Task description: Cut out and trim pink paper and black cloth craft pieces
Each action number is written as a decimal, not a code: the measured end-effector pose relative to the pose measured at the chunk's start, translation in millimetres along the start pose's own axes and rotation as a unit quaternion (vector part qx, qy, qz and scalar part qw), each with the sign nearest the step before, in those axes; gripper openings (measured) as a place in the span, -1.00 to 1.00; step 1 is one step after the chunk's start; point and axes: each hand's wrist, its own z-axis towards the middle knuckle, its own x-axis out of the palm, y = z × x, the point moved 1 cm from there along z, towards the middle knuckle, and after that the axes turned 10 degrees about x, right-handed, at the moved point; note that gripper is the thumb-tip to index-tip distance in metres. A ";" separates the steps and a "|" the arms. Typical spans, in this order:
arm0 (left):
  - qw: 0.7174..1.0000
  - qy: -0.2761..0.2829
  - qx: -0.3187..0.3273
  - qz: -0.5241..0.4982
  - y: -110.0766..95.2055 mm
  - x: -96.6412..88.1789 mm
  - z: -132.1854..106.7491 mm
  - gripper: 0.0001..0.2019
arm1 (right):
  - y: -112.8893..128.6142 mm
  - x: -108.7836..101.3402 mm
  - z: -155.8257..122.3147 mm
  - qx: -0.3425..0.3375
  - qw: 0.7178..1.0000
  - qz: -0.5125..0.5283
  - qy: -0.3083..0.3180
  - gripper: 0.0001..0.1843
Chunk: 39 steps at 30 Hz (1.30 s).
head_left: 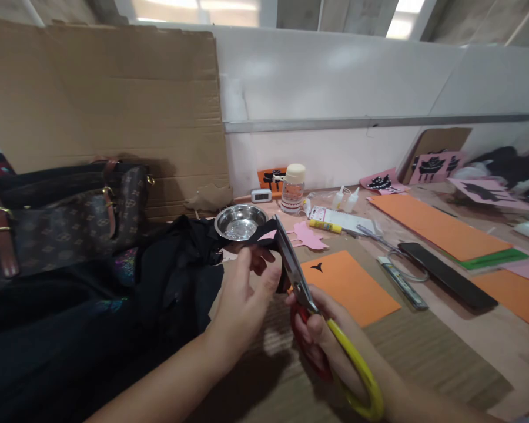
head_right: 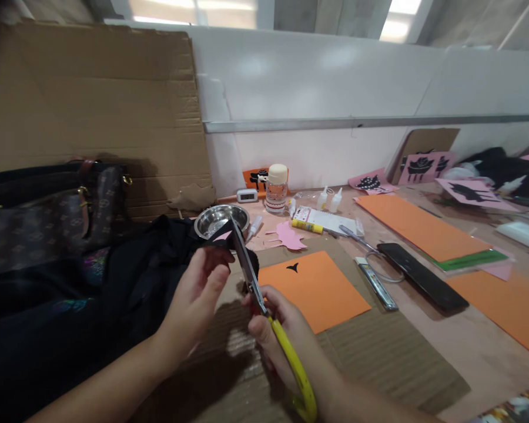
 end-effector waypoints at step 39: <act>0.949 -0.120 -0.142 -0.256 -2.7 -26.5 31.7 -0.74 | -13.1 -1.4 0.4 0.005 0.998 -0.053 0.041 -0.29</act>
